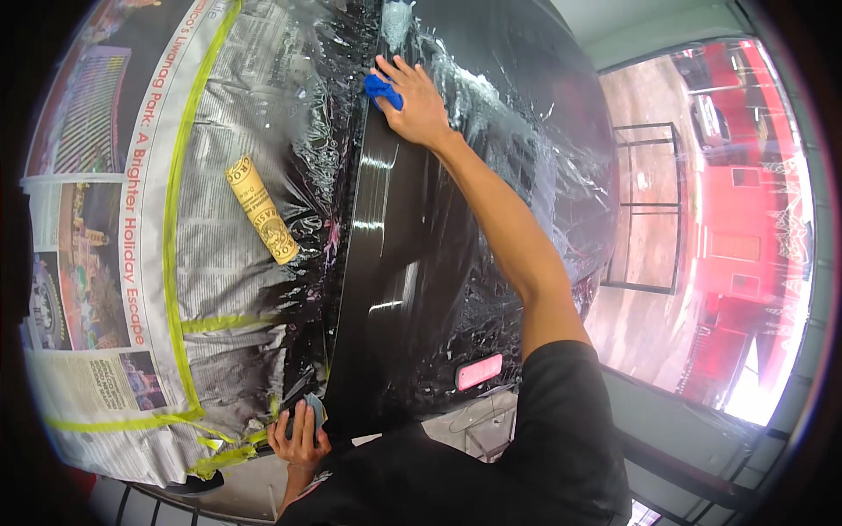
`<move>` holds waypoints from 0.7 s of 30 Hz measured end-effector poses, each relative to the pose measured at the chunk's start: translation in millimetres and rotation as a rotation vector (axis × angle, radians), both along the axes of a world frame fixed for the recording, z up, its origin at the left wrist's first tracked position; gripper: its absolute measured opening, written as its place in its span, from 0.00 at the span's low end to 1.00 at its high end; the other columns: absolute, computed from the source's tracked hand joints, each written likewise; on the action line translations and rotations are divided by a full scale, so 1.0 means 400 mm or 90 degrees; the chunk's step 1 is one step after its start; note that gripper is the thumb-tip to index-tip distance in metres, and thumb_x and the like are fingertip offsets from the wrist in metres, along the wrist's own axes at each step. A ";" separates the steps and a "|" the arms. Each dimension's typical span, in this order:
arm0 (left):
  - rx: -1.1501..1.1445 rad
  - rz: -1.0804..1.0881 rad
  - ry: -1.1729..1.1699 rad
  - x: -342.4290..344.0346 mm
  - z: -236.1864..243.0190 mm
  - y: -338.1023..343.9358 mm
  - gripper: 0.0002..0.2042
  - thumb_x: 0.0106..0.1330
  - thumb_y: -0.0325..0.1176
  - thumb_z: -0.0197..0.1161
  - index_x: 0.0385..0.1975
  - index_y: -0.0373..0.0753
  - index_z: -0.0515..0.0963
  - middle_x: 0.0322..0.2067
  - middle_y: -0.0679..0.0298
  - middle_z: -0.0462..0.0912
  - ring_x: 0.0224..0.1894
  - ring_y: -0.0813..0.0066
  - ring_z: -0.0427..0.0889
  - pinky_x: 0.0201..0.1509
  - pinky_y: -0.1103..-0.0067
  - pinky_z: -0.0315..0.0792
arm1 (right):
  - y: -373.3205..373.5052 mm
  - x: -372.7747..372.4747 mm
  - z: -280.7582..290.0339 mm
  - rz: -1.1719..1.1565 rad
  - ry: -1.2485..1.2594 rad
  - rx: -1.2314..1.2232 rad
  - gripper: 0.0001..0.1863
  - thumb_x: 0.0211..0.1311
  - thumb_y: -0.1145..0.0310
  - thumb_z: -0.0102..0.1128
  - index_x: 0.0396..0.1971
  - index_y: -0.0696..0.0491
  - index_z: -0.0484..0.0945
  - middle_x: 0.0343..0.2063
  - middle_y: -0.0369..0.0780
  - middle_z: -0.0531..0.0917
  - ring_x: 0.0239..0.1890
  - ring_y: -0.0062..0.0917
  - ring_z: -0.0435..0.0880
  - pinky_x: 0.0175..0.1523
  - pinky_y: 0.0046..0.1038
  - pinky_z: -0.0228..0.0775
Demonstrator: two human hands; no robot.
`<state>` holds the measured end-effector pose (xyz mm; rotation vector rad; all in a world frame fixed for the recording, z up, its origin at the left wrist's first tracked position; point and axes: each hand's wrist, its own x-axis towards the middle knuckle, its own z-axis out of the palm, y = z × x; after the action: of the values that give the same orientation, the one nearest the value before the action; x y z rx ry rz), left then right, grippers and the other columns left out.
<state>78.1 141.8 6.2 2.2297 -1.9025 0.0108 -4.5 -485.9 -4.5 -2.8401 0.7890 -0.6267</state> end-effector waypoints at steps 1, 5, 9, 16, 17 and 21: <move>0.005 0.000 -0.006 0.002 -0.003 0.005 0.21 0.69 0.48 0.52 0.52 0.47 0.86 0.55 0.72 0.86 0.57 0.63 0.75 0.57 0.65 0.66 | -0.025 0.016 -0.004 -0.011 -0.001 -0.012 0.24 0.69 0.58 0.57 0.63 0.45 0.77 0.71 0.37 0.70 0.73 0.41 0.64 0.77 0.47 0.51; 0.017 -0.004 -0.012 0.002 -0.002 0.000 0.22 0.72 0.51 0.49 0.52 0.48 0.86 0.54 0.74 0.86 0.58 0.67 0.74 0.59 0.67 0.62 | -0.130 0.065 -0.006 -0.046 -0.010 -0.040 0.25 0.68 0.56 0.57 0.63 0.45 0.77 0.70 0.38 0.71 0.73 0.40 0.66 0.77 0.46 0.52; 0.028 0.002 -0.018 0.005 0.004 0.002 0.23 0.74 0.53 0.47 0.53 0.50 0.86 0.53 0.76 0.87 0.59 0.69 0.73 0.61 0.68 0.60 | -0.197 0.134 -0.010 -0.116 -0.059 -0.011 0.26 0.68 0.54 0.57 0.63 0.47 0.77 0.69 0.36 0.73 0.72 0.38 0.68 0.77 0.44 0.52; 0.012 0.008 -0.054 -0.005 -0.020 0.019 0.24 0.76 0.55 0.43 0.52 0.54 0.86 0.51 0.79 0.88 0.60 0.71 0.73 0.65 0.68 0.58 | -0.358 0.181 -0.026 -0.229 -0.049 -0.027 0.33 0.69 0.51 0.50 0.70 0.51 0.68 0.67 0.50 0.72 0.73 0.43 0.65 0.77 0.50 0.48; 0.006 0.017 -0.059 -0.008 -0.022 0.020 0.24 0.77 0.56 0.43 0.52 0.55 0.86 0.50 0.79 0.88 0.60 0.71 0.74 0.67 0.67 0.56 | -0.361 0.186 -0.019 -0.332 -0.011 -0.014 0.33 0.68 0.51 0.49 0.69 0.53 0.68 0.68 0.49 0.71 0.73 0.46 0.64 0.75 0.57 0.47; 0.001 0.022 -0.061 -0.013 -0.037 0.018 0.23 0.77 0.56 0.45 0.52 0.55 0.86 0.51 0.79 0.88 0.59 0.71 0.75 0.67 0.66 0.56 | -0.331 0.198 -0.045 -0.551 -0.010 -0.030 0.36 0.65 0.50 0.51 0.67 0.60 0.69 0.69 0.50 0.68 0.74 0.53 0.59 0.71 0.68 0.44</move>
<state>72.9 149.0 -8.7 2.3011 -1.9122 0.1241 74.7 -618.2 -22.6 -2.4120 2.0308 -0.7411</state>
